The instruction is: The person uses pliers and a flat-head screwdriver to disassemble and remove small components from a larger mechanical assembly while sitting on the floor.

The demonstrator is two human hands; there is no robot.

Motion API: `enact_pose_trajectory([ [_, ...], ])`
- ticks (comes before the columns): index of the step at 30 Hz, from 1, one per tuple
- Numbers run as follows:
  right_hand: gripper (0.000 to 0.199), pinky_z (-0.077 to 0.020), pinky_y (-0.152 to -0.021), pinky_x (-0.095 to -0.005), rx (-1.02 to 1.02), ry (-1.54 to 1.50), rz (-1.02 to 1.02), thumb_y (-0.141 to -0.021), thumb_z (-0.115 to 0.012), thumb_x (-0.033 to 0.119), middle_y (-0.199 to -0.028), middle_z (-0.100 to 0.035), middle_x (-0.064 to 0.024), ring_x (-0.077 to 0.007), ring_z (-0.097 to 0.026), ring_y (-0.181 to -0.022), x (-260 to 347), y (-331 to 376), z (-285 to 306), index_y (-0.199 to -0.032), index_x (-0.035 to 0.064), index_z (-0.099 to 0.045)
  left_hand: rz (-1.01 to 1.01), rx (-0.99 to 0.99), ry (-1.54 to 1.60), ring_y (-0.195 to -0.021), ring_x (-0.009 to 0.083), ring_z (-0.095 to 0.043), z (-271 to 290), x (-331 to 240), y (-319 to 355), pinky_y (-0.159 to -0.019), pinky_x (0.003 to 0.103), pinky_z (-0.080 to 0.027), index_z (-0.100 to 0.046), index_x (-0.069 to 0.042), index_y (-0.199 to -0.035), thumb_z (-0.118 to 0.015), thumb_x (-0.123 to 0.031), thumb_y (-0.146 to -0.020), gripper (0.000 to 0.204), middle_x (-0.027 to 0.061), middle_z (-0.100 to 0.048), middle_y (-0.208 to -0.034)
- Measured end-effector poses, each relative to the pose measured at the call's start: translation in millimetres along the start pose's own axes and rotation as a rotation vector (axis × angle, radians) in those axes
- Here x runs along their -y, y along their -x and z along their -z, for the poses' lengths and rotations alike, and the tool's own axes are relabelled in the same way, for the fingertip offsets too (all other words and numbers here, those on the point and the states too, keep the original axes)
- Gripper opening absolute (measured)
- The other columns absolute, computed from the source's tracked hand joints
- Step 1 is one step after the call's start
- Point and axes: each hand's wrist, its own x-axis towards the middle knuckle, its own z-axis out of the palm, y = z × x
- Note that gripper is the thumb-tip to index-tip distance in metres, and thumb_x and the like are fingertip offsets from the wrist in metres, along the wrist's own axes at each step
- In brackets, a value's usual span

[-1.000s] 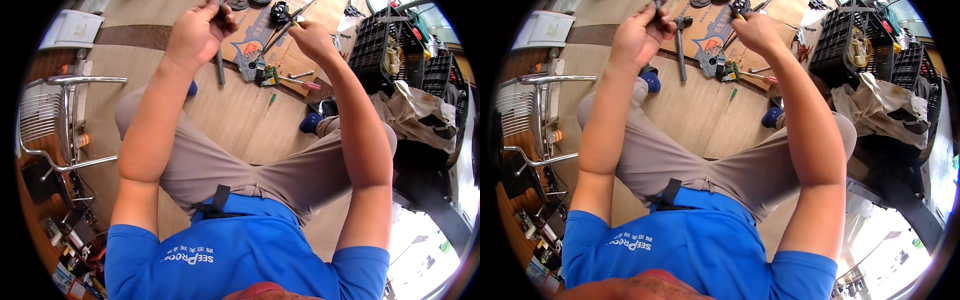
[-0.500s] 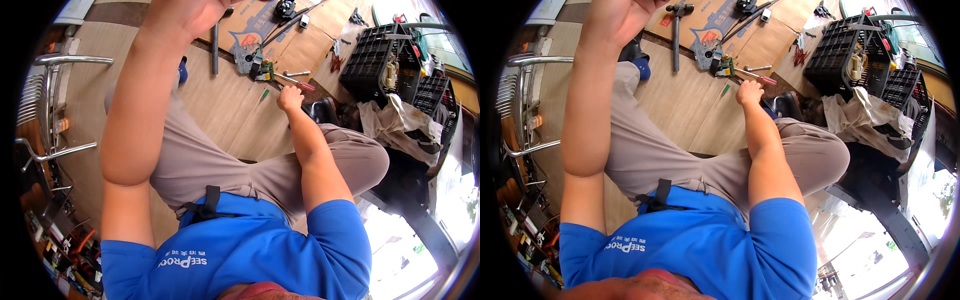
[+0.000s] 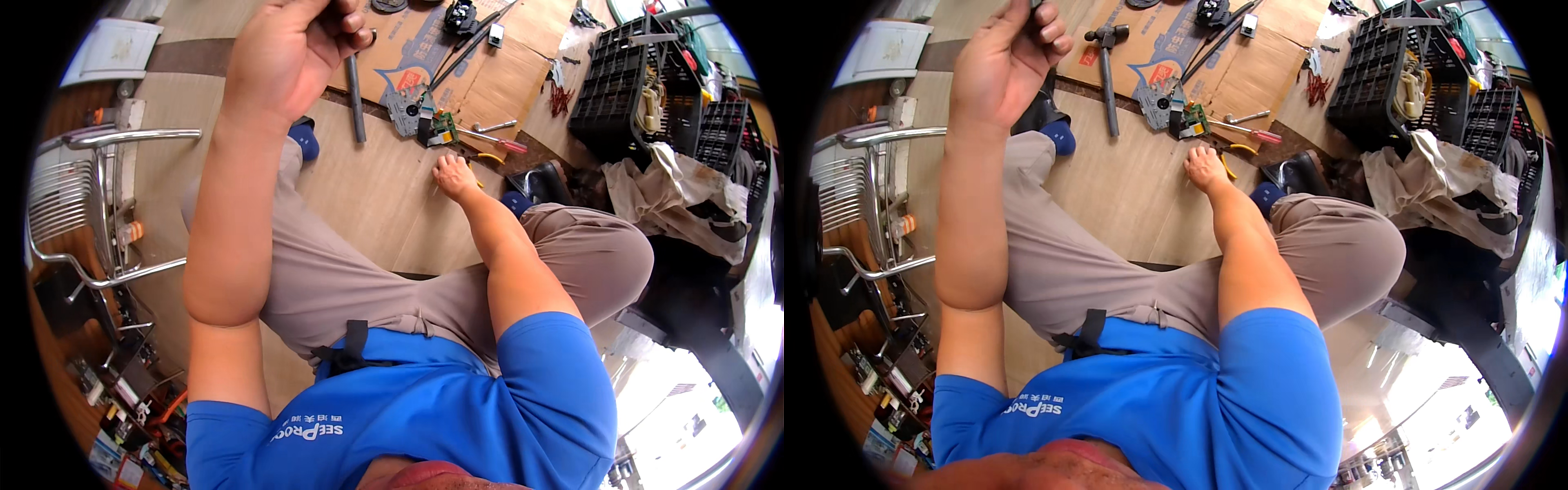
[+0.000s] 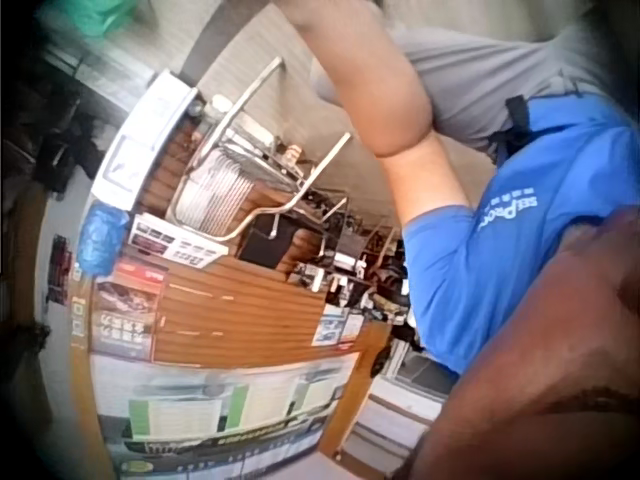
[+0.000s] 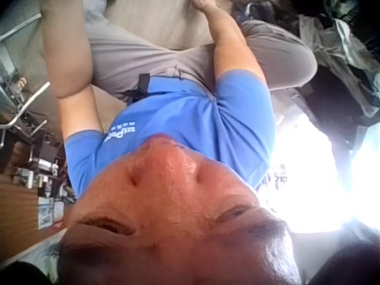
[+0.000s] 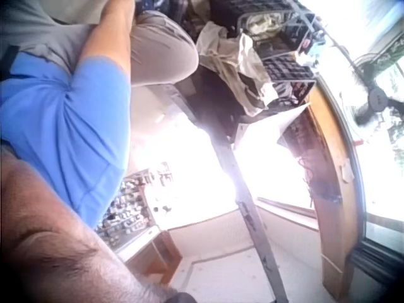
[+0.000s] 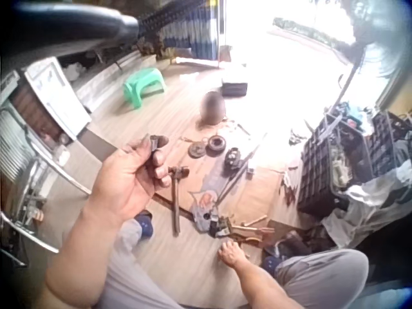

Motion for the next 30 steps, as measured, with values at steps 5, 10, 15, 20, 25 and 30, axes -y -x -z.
enact_pose_trajectory([
  [5,0.017,-0.0392,-0.074,-0.0361,-0.041,-0.001,-0.011,-0.09,-0.046,0.021,-0.089,-0.06,-0.006,-0.0217,-0.054,-0.093,4,-9,3,-0.091,0.014,-0.062,0.066,-0.015,-0.055,-0.075,0.0166,-0.051,18,1,12,-0.073,0.033,-0.047,-0.052,0.005,-0.12,-0.048,-0.02,-0.099,0.032,0.0044,-0.055,-0.086],
  [10,0.014,-0.0468,-0.077,-0.0517,-0.152,-0.839,-0.311,-0.084,-0.05,0.011,-0.088,-0.062,-0.0292,-0.047,-0.059,-0.086,9,-48,71,-0.092,-0.0008,-0.051,0.127,0.04,0.029,-0.073,0.0167,-0.051,18,4,17,-0.07,0.033,-0.046,-0.053,0.004,-0.12,-0.047,-0.021,-0.099,0.033,0.0051,-0.056,-0.086],
  [15,0.021,-0.0485,-0.077,-0.0474,-0.349,-0.925,-0.115,-0.084,-0.051,0.012,-0.092,-0.063,-0.027,-0.043,-0.06,-0.089,-6,-36,271,-0.099,-0.0011,-0.059,0.158,0.002,0.018,-0.072,0.0172,-0.052,24,1,33,-0.069,0.034,-0.046,-0.054,0.002,-0.117,-0.045,-0.022,-0.1,0.031,0.0056,-0.056,-0.085],
  [20,0.019,-0.0489,-0.069,-0.0484,-0.448,-0.927,-0.117,-0.087,-0.05,0.014,-0.08,-0.062,-0.0256,-0.0419,-0.061,-0.078,-8,48,370,-0.091,-0.0009,-0.06,0.189,-0.091,-0.021,-0.072,0.0174,-0.051,23,7,61,-0.07,0.034,-0.045,-0.054,-0.001,-0.114,-0.044,-0.025,-0.1,0.029,0.0054,-0.056,-0.084],
  [25,0.021,-0.0481,-0.072,-0.0479,-0.516,-0.987,-0.066,-0.09,-0.053,0.018,-0.086,-0.063,-0.0236,-0.0407,-0.061,-0.083,15,90,373,-0.097,-0.0009,-0.057,0.252,-0.164,0.093,-0.073,0.0173,-0.05,21,49,87,-0.07,0.034,-0.045,-0.053,-0.003,-0.113,-0.045,-0.028,-0.1,0.029,0.0049,-0.055,-0.083],
  [30,0.027,-0.0491,-0.071,-0.0478,-0.519,-0.989,-0.072,-0.087,-0.052,0.014,-0.085,-0.062,-0.02,-0.038,-0.062,-0.082,15,94,361,-0.112,0.0026,-0.054,0.197,-0.081,0.079,-0.073,0.0171,-0.056,19,58,70,-0.072,0.035,-0.047,-0.053,-0.002,-0.113,-0.05,-0.028,-0.098,0.03,0.0059,-0.059,-0.086],
])
